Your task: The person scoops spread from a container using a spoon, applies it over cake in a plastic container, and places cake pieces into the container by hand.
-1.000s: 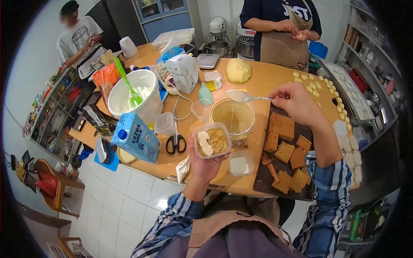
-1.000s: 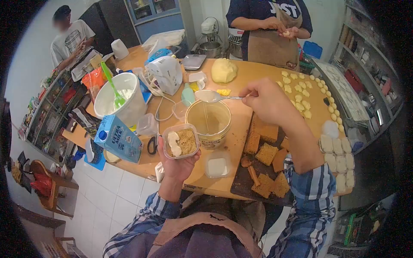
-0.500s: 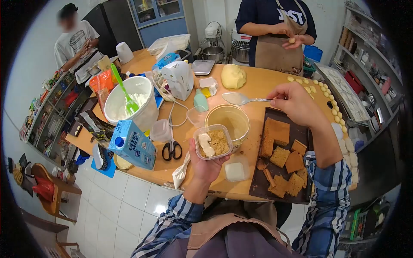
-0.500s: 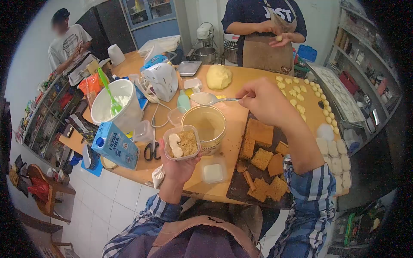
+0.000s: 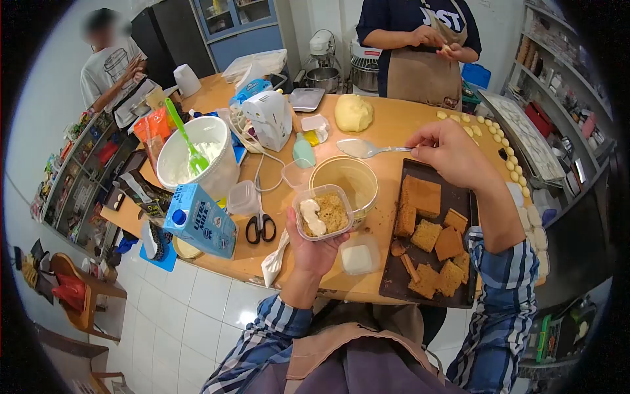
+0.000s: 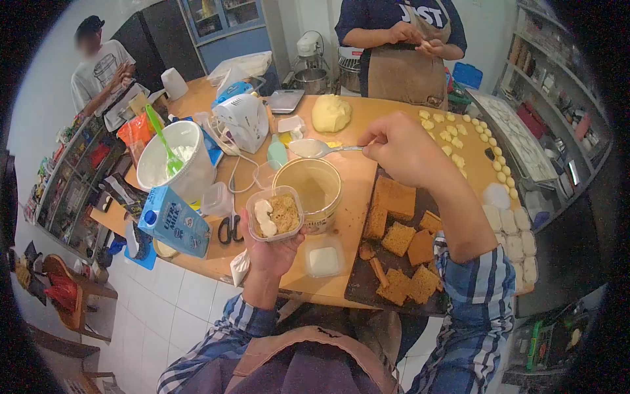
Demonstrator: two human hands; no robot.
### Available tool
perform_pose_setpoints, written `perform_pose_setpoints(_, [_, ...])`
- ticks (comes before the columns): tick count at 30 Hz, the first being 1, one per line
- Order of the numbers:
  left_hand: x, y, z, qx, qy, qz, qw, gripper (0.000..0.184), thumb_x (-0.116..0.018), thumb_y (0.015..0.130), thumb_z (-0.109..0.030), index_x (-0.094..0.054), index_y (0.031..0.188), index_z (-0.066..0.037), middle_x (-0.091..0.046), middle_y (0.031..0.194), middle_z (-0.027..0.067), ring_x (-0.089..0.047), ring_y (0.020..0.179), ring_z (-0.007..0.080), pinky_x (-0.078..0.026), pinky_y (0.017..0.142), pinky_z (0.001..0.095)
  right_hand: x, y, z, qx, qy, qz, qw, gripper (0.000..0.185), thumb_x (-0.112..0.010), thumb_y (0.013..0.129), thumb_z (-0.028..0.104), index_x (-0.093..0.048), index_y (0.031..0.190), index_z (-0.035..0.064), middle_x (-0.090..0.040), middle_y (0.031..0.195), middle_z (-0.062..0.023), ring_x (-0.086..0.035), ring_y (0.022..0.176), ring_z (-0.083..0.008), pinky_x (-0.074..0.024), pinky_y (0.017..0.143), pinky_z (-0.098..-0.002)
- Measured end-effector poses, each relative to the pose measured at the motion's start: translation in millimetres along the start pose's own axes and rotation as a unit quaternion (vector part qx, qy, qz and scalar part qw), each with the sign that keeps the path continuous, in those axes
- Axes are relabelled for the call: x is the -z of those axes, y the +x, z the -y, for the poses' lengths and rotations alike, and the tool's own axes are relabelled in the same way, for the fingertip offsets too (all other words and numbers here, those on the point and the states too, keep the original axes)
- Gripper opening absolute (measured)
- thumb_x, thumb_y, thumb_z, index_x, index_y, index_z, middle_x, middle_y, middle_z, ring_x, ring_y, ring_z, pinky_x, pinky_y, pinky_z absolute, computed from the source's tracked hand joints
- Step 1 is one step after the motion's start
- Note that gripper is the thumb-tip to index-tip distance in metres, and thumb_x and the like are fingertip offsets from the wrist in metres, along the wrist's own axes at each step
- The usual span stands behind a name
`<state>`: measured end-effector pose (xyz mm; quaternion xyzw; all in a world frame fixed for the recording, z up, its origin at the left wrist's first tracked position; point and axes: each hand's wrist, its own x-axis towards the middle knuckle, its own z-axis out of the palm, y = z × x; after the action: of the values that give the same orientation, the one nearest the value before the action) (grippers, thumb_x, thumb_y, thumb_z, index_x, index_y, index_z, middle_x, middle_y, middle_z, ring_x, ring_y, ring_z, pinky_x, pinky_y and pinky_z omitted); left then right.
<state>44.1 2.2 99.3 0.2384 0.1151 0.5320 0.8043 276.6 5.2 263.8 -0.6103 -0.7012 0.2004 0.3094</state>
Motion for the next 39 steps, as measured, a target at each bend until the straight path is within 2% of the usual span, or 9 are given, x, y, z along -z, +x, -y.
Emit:
perform_pose_setpoints(3, [-1.4,1.2,0.8,-0.009,0.017,0.015,1.0,0.074,-0.03,0.081,-0.07,-0.045,0.12,-0.01,-0.06,0.102,0.0087,-0.064,0.077,0.0236,-0.054,0.061,0.0315,0.4,0.3,-1.5,0.018,-0.008,-0.008,1.0,0.019,-0.059,0.073,0.006,-0.063,0.087,-0.0058,-0.06,0.065,-0.0118,-0.057,0.058,-0.0173,-0.0453,0.055,-0.0312])
perform_pose_setpoints(15, [-12.9,2.7,4.9,-0.007,0.02,-0.028,0.999,0.074,-0.027,0.081,-0.07,-0.045,0.12,-0.01,-0.06,0.1,0.0086,-0.063,0.076,0.0228,-0.053,0.063,0.0309,6.6,-0.2,8.0,0.012,-0.012,-0.011,1.0,0.019,-0.059,0.074,0.006,-0.063,0.087,-0.0065,-0.059,0.066,-0.0117,-0.056,0.06,-0.0173,-0.0453,0.057,-0.0309])
perform_pose_setpoints(24, [-15.2,7.3,4.6,0.03,0.001,0.006,1.0,0.075,-0.022,0.082,-0.07,-0.044,0.122,-0.009,-0.06,0.101,0.0118,-0.063,0.076,0.024,-0.053,0.063,0.0312,10.9,-18.5,30.5,0.019,0.016,0.019,1.0,0.018,-0.058,0.074,0.006,-0.063,0.087,-0.0045,-0.059,0.064,-0.011,-0.056,0.06,-0.0167,-0.0444,0.058,-0.0301])
perform_pose_setpoints(27, [-16.1,7.5,4.8,0.046,-0.011,0.029,0.998,0.076,-0.022,0.082,-0.07,-0.042,0.123,-0.009,-0.06,0.102,0.0124,-0.064,0.076,0.0244,-0.054,0.061,0.0306,6.0,-28.0,26.4,0.075,0.001,0.033,0.997,0.019,-0.058,0.072,0.006,-0.064,0.088,-0.0028,-0.06,0.066,-0.0137,-0.057,0.058,-0.021,-0.0445,0.057,-0.0318])
perform_pose_setpoints(30, [-19.0,5.3,6.0,0.063,-0.023,0.069,0.995,0.077,-0.022,0.082,-0.07,-0.041,0.124,-0.008,-0.059,0.103,0.0127,-0.064,0.078,0.0245,-0.054,0.06,0.0299,2.4,-39.8,28.7,0.109,-0.022,0.026,0.994,0.018,-0.057,0.071,0.005,-0.065,0.086,-0.0001,-0.061,0.071,-0.015,-0.058,0.066,-0.0265,-0.0445,0.061,-0.0327])
perform_pose_setpoints(33, [-28.6,2.2,9.2,0.084,-0.049,0.011,0.995,0.084,-0.024,0.079,-0.073,-0.041,0.124,-0.004,-0.059,0.094,0.0208,-0.063,0.071,0.0271,-0.055,0.057,0.0296,2.3,-49.2,30.9,0.217,-0.154,-0.036,0.963,0.013,-0.06,0.069,-0.003,-0.065,0.081,0.0009,-0.058,0.07,-0.0079,-0.051,0.068,-0.0223,-0.0401,0.063,-0.0306])
perform_pose_setpoints(36, [-29.9,0.5,14.7,0.092,-0.066,0.034,0.993,0.085,-0.025,0.079,-0.073,-0.04,0.125,-0.003,-0.057,0.096,0.0234,-0.063,0.072,0.0283,-0.056,0.058,0.0297,2.3,-61.2,37.7,0.2,-0.164,-0.063,0.964,0.015,-0.06,0.066,-0.004,-0.065,0.079,0.0016,-0.056,0.069,-0.0088,-0.047,0.069,-0.0276,-0.0375,0.064,-0.0345])
perform_pose_setpoints(39, [-30.7,-3.5,19.9,0.118,-0.064,0.022,0.991,0.085,-0.026,0.079,-0.073,-0.04,0.125,-0.003,-0.057,0.096,0.0239,-0.063,0.073,0.0285,-0.056,0.059,0.0302,1.3,-73.3,45.1,0.224,-0.172,-0.093,0.955,0.017,-0.061,0.064,-0.005,-0.065,0.078,0.0019,-0.054,0.067,-0.0081,-0.045,0.066,-0.0261,-0.0359,0.061,-0.0343])
